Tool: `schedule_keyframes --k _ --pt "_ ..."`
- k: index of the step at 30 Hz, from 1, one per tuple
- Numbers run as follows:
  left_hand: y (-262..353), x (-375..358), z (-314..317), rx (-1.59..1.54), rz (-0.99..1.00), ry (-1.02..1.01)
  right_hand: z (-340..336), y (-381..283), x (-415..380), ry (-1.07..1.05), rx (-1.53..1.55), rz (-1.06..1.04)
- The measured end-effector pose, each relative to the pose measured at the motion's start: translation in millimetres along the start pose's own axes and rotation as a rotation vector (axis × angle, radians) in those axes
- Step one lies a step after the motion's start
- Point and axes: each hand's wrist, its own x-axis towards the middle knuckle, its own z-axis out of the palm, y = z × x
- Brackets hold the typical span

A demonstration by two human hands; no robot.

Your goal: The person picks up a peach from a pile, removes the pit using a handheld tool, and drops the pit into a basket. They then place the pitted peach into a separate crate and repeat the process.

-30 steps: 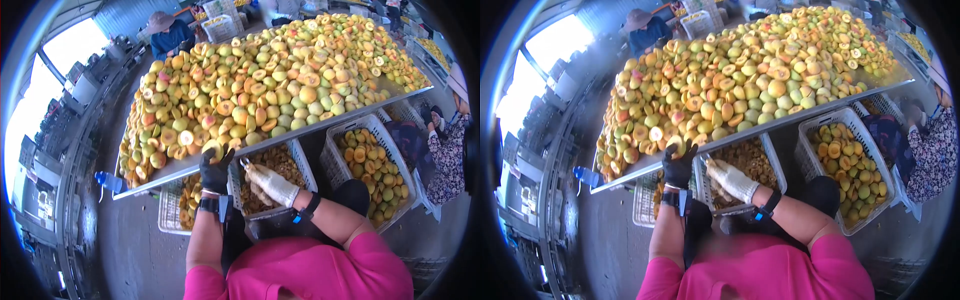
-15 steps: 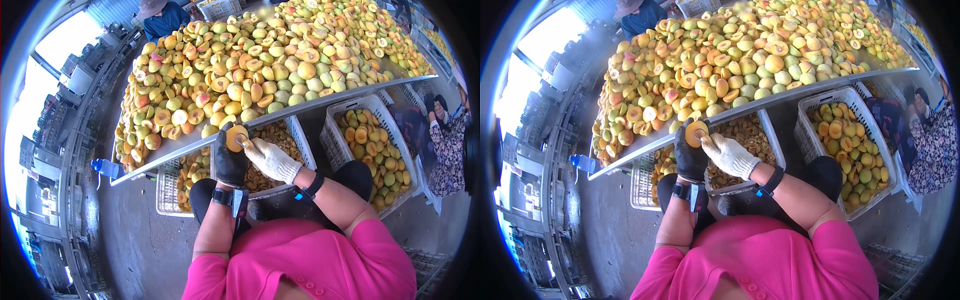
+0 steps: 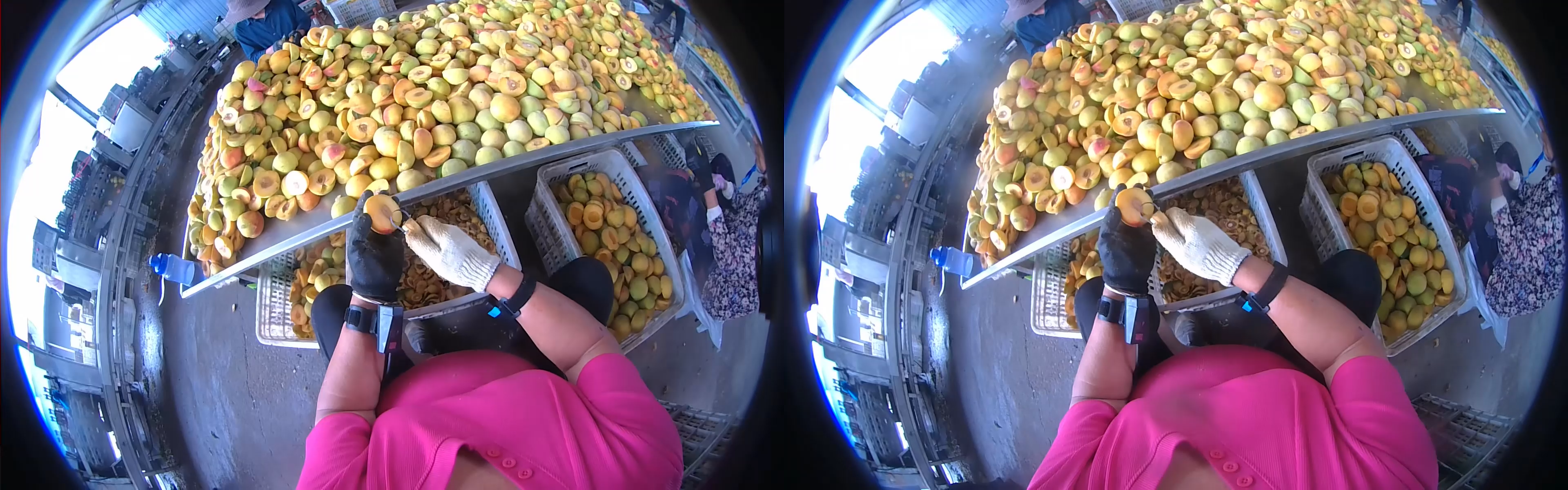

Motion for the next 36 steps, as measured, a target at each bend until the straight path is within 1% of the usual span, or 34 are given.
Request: schedule_keyframes --k 3,6,8,10,11,12,15,18,22,26,28,31,33,35,36 --pt "-7 -1 2 -1.613 -0.634 0.153 -10 -12 6 -0.049 0.214 0.154" --pt "-27 -10 7 -0.919 -0.356 0.163 -1 -4 4 -0.048 0.149 0.094" --pt "-43 -16 12 -0.456 -0.171 0.158 -5 -9 5 -0.056 0.216 0.192" --pt "-58 -22 17 -0.263 -0.124 0.121 -9 -13 7 -0.08 0.256 0.263" --pt "-63 -23 19 -0.3 -0.171 0.088 -10 -14 8 -0.101 0.263 0.286" --pt "-68 -25 19 -0.248 -0.154 0.071 -11 -14 8 -0.122 0.269 0.308" --pt "-70 -29 17 -0.18 -0.128 0.048 -7 -9 6 -0.129 0.222 0.213" --pt "-67 -29 16 -0.174 -0.116 0.037 -12 -13 8 -0.211 0.242 0.308" --pt "-66 -31 14 -0.185 -0.118 0.012 -15 -13 6 -0.271 0.224 0.287" --pt "-66 -31 5 -0.218 -0.135 -0.077 -17 -16 4 -0.334 0.211 0.3" --pt "-68 -32 -2 -0.179 -0.112 -0.141 -15 -17 1 -0.369 0.193 0.299" --pt "-67 -28 -15 -0.037 -0.017 -0.281 -9 -18 -5 -0.45 0.143 0.316" --pt "-49 -14 -31 -0.197 -0.257 -0.516 -10 -23 -3 -0.51 0.094 0.33" --pt "-60 -6 -44 0.06 -0.027 -0.685 -6 -27 -6 -0.475 0.164 0.312" --pt "-56 -4 -45 -0.081 -0.203 -0.626 -5 -27 -5 -0.451 0.194 0.301"
